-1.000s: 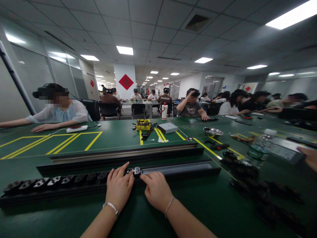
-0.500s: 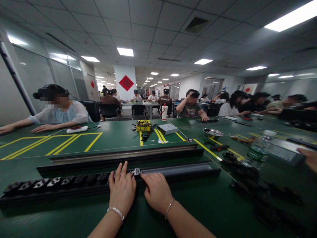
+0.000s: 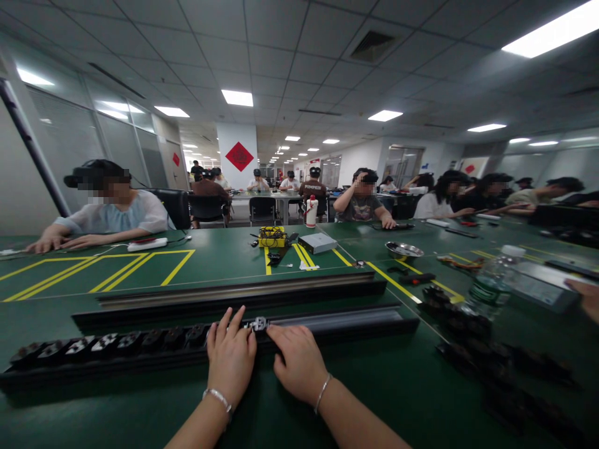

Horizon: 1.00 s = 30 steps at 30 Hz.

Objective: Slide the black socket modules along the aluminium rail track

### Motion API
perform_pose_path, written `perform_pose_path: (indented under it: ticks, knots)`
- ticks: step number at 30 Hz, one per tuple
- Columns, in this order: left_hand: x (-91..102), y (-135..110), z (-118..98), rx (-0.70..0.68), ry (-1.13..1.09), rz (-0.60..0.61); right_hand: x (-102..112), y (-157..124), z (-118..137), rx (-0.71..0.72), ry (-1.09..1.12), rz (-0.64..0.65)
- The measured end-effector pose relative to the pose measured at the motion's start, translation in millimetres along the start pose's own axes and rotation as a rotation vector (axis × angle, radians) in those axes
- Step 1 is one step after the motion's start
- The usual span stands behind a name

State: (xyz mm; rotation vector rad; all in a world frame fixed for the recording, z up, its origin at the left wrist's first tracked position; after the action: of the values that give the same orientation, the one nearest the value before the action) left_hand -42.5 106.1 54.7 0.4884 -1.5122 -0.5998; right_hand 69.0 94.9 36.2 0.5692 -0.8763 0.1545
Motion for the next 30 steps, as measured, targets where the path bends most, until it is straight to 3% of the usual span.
perform_pose_path:
  ticks: [9,20,30]
  knots:
    - [2.4,0,-2,-0.024,-0.035,-0.026,-1,1,-1,-0.010,-0.054,0.005]
    - [-1.2,0,-2,-0.023,-0.017,0.026,0,0,-6,-0.029,0.023,-0.033]
    - [13.8,2,-18,-0.120,-0.043,0.037,0,0,-5,-0.028,-0.003,-0.019]
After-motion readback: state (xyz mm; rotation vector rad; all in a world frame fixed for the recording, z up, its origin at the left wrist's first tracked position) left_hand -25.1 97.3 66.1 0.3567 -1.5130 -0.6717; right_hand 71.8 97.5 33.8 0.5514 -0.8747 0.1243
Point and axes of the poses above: each hand's wrist, its own y-axis towards the middle knuckle, its own x-axis out of the back of the hand, z = x × y, the point moved 10 cm from there along y, towards the middle knuckle, and after that the axes turned 12 degrees about y, right-handed, at the moved point
